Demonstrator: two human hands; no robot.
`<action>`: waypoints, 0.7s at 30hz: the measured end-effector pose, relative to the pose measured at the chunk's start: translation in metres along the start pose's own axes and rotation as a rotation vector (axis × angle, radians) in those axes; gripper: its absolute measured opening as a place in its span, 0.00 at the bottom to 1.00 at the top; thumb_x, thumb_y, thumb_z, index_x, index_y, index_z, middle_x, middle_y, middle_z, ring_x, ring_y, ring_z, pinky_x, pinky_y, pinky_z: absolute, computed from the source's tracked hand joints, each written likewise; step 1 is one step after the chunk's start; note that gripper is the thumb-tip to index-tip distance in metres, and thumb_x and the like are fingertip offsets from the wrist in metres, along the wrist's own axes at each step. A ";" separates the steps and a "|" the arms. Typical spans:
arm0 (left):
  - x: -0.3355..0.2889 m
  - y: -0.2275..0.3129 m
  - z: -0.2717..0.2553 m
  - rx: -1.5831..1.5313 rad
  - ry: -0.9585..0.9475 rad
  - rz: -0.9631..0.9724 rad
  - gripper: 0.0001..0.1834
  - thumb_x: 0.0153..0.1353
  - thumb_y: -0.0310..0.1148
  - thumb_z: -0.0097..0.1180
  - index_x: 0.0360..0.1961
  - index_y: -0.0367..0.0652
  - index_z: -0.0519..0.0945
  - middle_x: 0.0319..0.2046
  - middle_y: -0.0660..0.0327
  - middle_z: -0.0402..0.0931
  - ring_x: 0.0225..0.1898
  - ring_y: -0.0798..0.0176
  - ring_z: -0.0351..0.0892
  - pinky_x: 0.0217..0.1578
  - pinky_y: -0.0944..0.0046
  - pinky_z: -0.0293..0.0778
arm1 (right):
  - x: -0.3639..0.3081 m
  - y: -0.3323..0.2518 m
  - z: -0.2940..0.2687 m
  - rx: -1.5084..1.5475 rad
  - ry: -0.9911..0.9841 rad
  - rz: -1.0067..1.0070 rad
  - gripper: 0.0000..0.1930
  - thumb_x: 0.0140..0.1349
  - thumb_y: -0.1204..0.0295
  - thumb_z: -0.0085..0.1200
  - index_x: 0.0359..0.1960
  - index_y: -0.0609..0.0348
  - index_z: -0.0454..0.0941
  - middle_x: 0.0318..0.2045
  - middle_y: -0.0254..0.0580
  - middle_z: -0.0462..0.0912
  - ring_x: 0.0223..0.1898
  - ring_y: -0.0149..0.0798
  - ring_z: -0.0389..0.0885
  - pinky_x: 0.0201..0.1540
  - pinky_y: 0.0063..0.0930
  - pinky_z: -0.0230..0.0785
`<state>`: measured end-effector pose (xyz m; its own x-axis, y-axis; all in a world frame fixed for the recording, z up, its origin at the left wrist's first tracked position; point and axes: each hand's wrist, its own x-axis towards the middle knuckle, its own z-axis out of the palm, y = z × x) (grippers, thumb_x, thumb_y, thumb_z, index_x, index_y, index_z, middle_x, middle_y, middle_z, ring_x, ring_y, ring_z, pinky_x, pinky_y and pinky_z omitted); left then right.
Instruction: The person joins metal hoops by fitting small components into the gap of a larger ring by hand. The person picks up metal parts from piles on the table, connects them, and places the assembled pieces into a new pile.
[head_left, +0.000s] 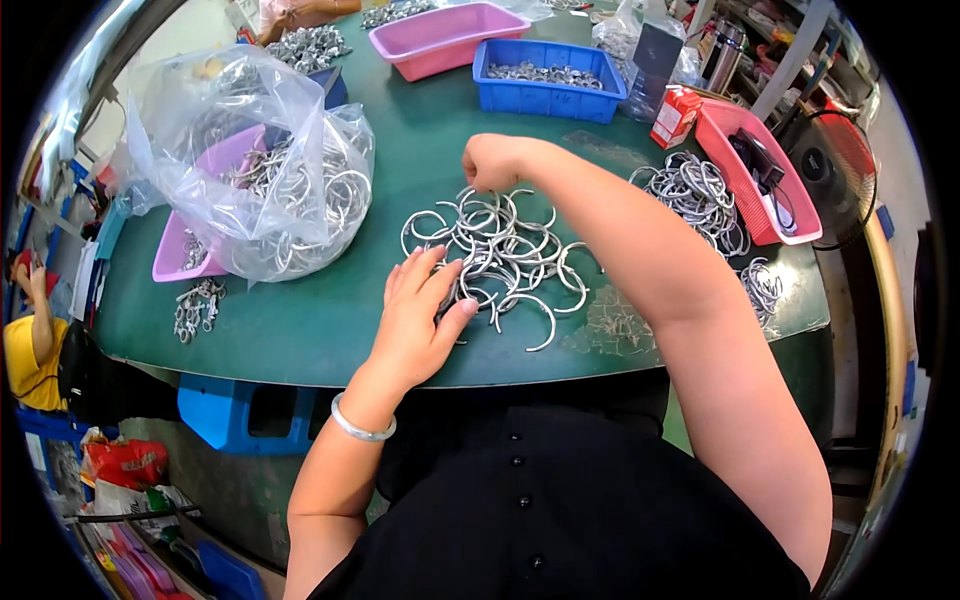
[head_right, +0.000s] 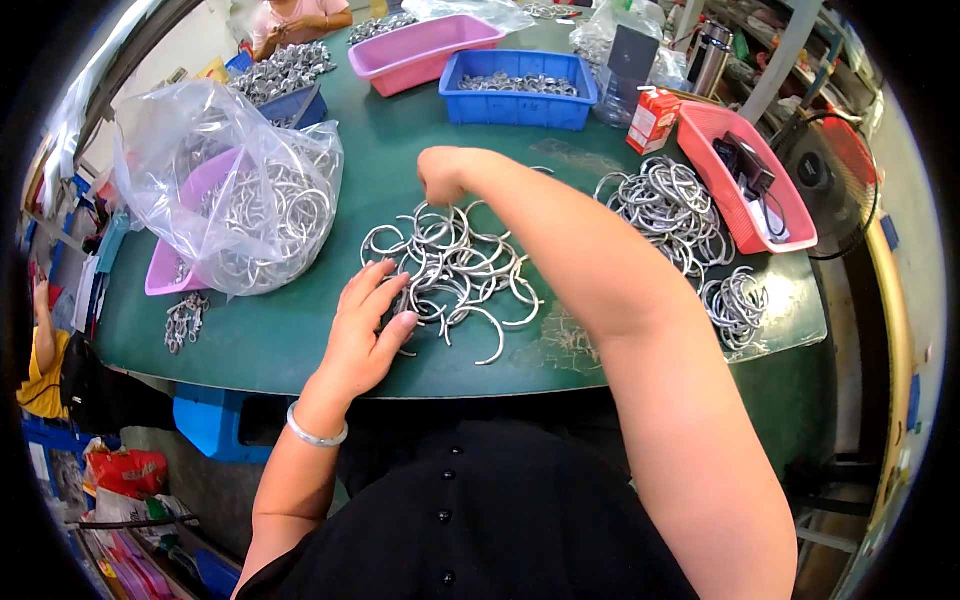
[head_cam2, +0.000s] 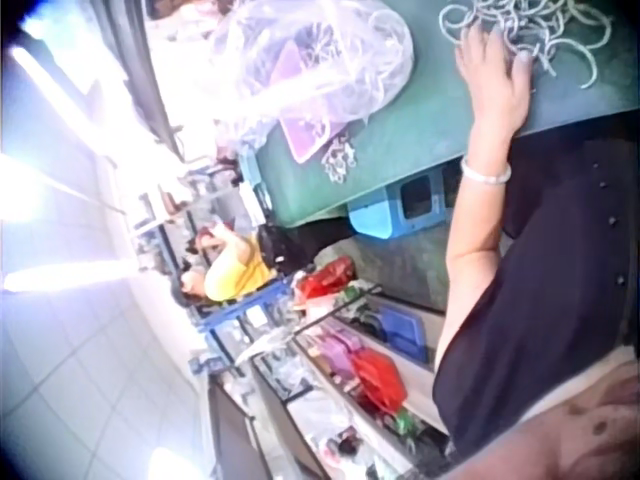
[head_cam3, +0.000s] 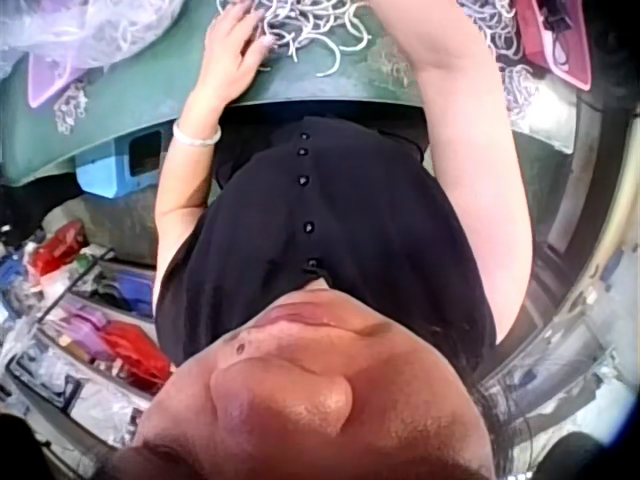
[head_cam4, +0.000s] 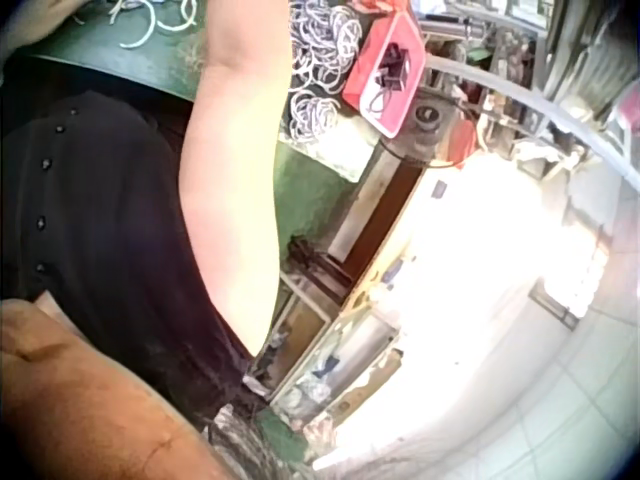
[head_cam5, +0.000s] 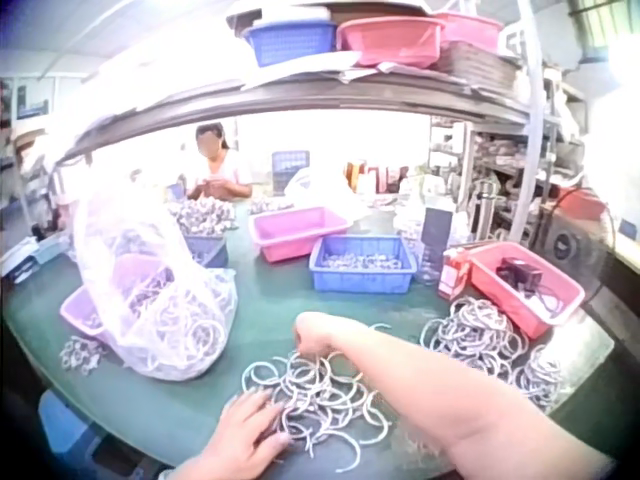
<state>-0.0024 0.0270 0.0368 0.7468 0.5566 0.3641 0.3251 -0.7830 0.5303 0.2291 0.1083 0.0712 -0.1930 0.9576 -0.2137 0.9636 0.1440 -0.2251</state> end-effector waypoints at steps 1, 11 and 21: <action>-0.004 0.000 -0.002 -0.006 0.023 0.003 0.21 0.52 0.36 0.52 0.46 0.37 0.70 0.51 0.49 0.62 0.55 0.46 0.58 0.54 0.52 0.53 | -0.006 -0.002 -0.006 0.089 0.043 -0.004 0.08 0.38 0.75 0.52 0.24 0.63 0.77 0.23 0.47 0.78 0.27 0.41 0.76 0.31 0.31 0.68; -0.013 0.012 0.008 -0.510 0.189 -0.154 0.17 0.54 0.29 0.51 0.45 0.33 0.70 0.43 0.52 0.70 0.44 0.61 0.70 0.45 0.66 0.65 | -0.078 -0.016 -0.023 0.663 0.301 0.007 0.08 0.46 0.76 0.50 0.28 0.65 0.74 0.20 0.35 0.75 0.22 0.27 0.71 0.25 0.21 0.64; -0.001 0.045 0.006 -1.290 0.186 -0.527 0.09 0.60 0.30 0.44 0.37 0.37 0.73 0.26 0.60 0.74 0.26 0.69 0.73 0.30 0.71 0.69 | -0.139 -0.039 0.040 1.581 0.317 0.048 0.04 0.51 0.75 0.52 0.29 0.61 0.71 0.21 0.32 0.73 0.20 0.24 0.69 0.22 0.17 0.62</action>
<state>0.0151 -0.0105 0.0559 0.5857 0.8087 -0.0545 -0.2909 0.2724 0.9172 0.2110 -0.0402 0.0716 0.0676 0.9928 -0.0988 -0.2174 -0.0820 -0.9726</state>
